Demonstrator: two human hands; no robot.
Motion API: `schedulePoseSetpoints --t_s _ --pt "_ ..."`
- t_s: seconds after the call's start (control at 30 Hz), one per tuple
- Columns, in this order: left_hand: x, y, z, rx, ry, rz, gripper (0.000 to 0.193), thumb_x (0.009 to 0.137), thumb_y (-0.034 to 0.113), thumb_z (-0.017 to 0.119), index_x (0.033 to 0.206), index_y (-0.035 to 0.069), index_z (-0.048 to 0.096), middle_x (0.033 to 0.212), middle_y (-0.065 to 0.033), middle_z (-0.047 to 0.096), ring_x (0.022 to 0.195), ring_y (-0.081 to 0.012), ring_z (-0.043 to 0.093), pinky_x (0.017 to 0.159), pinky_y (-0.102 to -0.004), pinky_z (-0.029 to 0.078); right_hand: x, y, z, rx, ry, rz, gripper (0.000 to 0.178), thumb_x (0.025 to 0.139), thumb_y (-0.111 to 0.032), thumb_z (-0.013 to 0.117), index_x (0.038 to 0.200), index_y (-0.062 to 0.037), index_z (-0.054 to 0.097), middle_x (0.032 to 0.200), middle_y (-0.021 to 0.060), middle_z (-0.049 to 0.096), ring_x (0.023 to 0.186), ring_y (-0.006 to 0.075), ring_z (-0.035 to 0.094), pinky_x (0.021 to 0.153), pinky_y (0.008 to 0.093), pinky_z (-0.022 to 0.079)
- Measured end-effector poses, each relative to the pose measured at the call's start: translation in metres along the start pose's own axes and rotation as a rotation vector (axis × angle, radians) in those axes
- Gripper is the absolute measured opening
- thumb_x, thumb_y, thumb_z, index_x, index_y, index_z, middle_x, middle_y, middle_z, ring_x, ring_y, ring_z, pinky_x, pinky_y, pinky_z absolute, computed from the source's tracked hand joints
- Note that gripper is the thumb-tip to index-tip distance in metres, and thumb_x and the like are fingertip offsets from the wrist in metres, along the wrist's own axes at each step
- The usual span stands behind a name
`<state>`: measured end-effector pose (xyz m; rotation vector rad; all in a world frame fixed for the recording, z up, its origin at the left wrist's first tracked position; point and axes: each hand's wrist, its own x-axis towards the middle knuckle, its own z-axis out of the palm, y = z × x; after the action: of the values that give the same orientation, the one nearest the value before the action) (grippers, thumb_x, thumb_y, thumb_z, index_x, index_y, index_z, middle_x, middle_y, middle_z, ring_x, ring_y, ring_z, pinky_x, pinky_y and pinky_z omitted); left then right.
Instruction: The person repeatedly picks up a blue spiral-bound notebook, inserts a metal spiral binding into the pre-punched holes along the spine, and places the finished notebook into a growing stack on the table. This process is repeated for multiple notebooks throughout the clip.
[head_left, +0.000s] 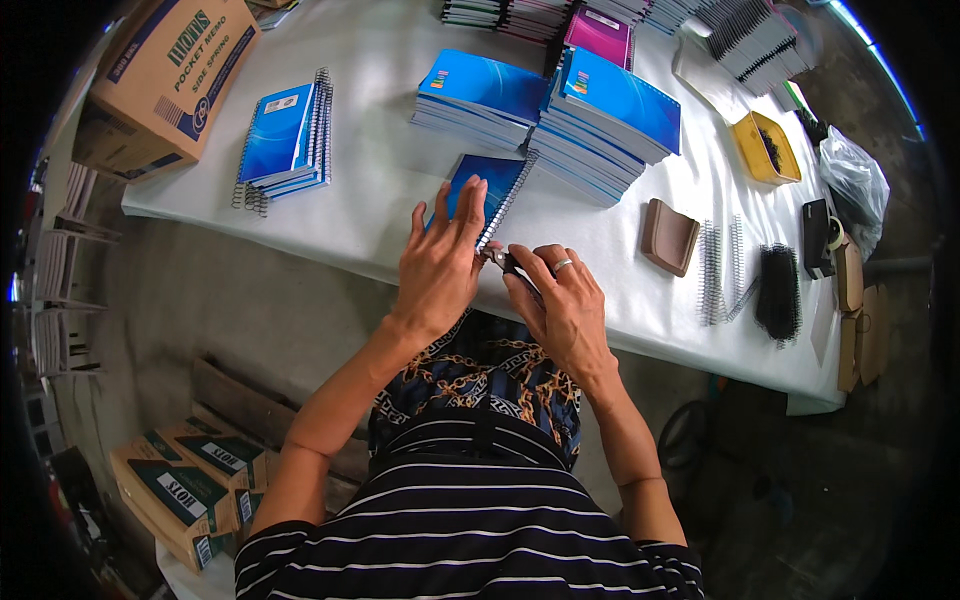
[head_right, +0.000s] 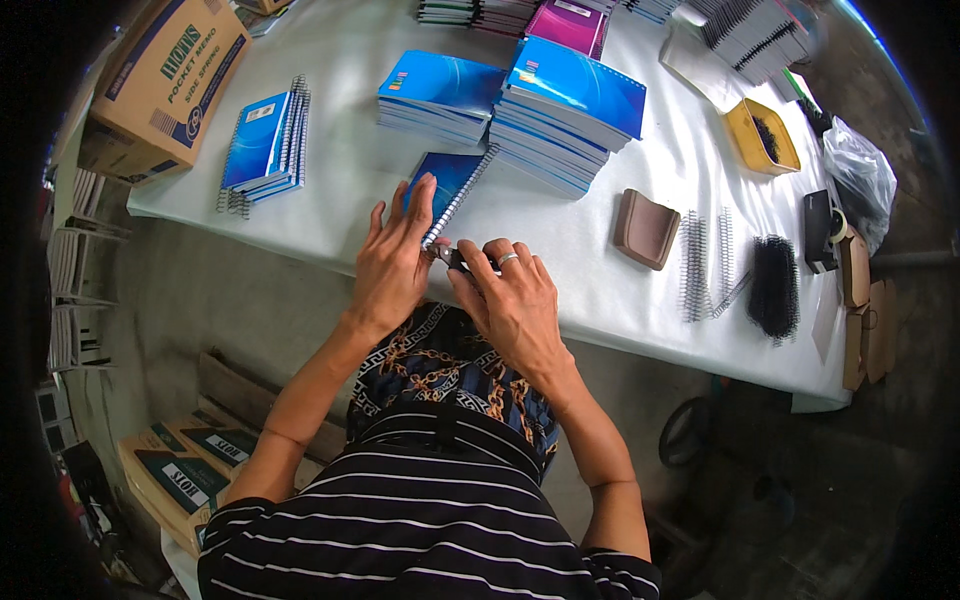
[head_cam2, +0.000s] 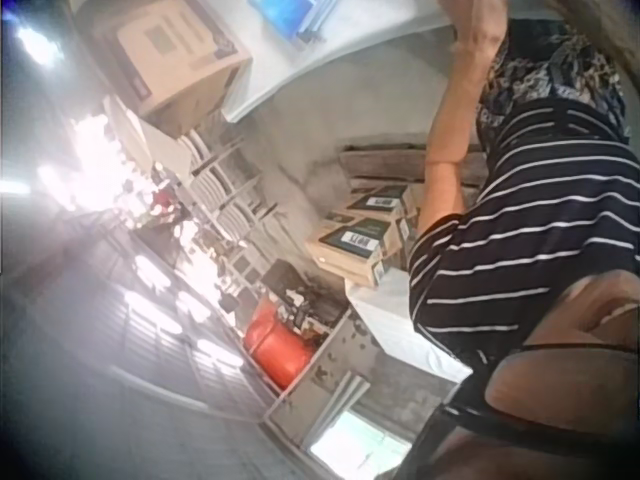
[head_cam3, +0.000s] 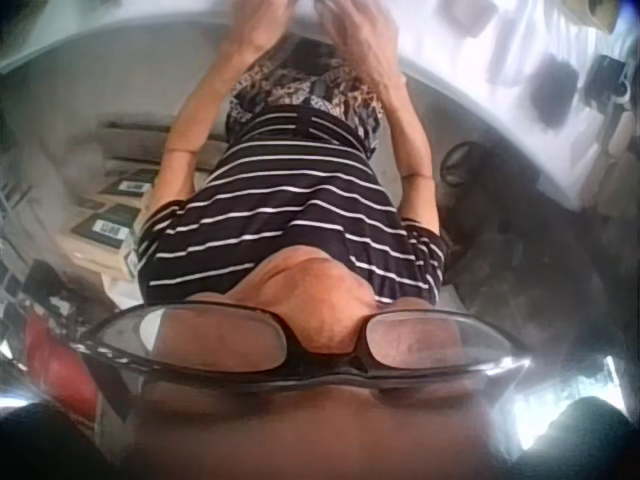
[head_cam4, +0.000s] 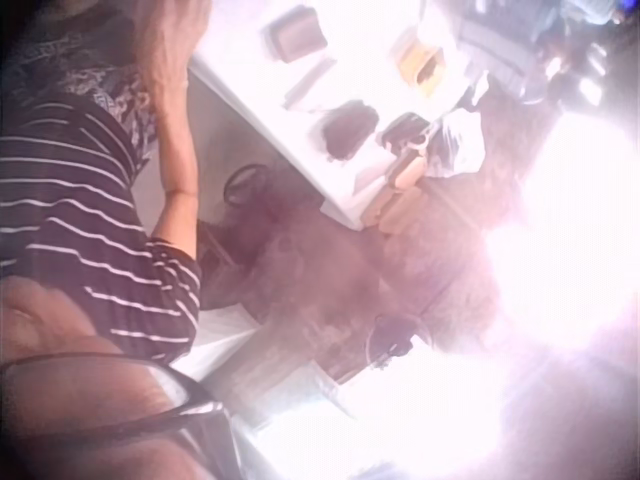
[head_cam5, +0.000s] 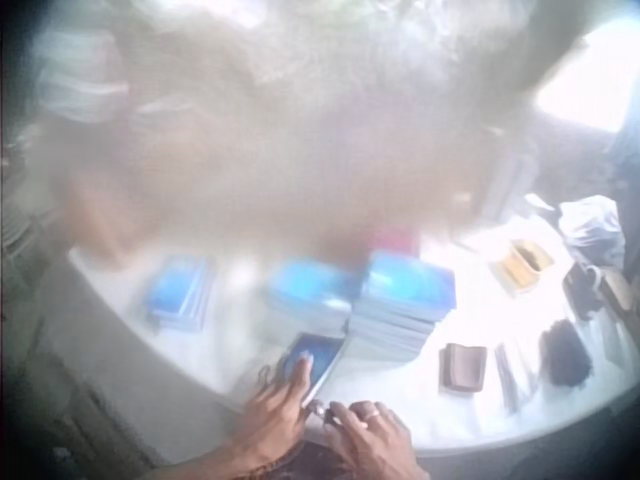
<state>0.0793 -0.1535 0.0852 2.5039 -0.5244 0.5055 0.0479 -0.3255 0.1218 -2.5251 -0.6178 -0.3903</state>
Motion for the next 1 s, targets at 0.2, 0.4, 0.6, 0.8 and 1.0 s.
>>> schedulePoseSetpoints --t_s 0.2,0.4,0.6,0.8,1.0 --pt "-0.003 -0.004 -0.003 -0.021 0.053 0.016 0.071 0.086 0.010 0.066 0.149 0.008 0.033 0.146 -0.0081 0.048 0.134 -0.0329 0.045 0.107 -0.0548 0.035 0.019 0.008 -0.008 0.692 -0.389 0.347 0.021 0.094 -0.020 0.061 0.103 -0.0022 0.067 0.079 0.0120 0.065 0.067 0.0237 0.061 0.063 0.0338 0.049" --pt "0.002 -0.022 -0.048 0.177 0.189 0.041 0.070 0.086 0.016 0.066 0.149 0.012 0.037 0.144 -0.0030 0.051 0.131 -0.0301 0.049 0.106 -0.0522 0.037 0.045 0.021 -0.027 0.603 -0.411 0.139 0.023 0.097 -0.019 0.058 0.104 0.0021 0.066 0.087 0.0164 0.067 0.071 0.0269 0.064 0.066 0.0361 0.051" --pt "0.041 -0.130 -0.115 0.418 0.366 -0.009 0.073 0.084 0.026 0.068 0.150 0.020 0.036 0.146 -0.0005 0.048 0.138 -0.0299 0.040 0.110 -0.0526 0.033 0.033 0.081 -0.011 -0.445 -0.063 0.005 0.027 0.090 -0.024 0.066 0.110 -0.0049 0.065 0.100 0.0154 0.062 0.098 0.0320 0.058 0.086 0.0431 0.044" --pt "0.023 -0.182 -0.123 0.488 -0.160 -0.190 0.091 0.074 0.043 0.073 0.152 0.028 0.029 0.161 0.0010 0.021 0.147 -0.0372 0.015 0.113 -0.0627 0.022 0.064 0.043 0.005 -0.202 0.175 -0.112 0.024 0.081 -0.011 0.073 0.102 -0.0031 0.066 0.104 0.0105 0.060 0.098 0.0296 0.058 0.085 0.0423 0.046" --pt "0.039 -0.118 -0.102 0.161 0.214 0.008 0.068 0.084 0.036 0.067 0.147 0.022 0.043 0.157 -0.0004 0.032 0.146 -0.0355 0.021 0.115 -0.0549 0.024 0.162 0.028 0.043 -0.270 0.317 -0.288 0.018 0.082 -0.005 0.068 0.099 0.0005 0.065 0.104 0.0125 0.058 0.101 0.0303 0.055 0.087 0.0419 0.045"
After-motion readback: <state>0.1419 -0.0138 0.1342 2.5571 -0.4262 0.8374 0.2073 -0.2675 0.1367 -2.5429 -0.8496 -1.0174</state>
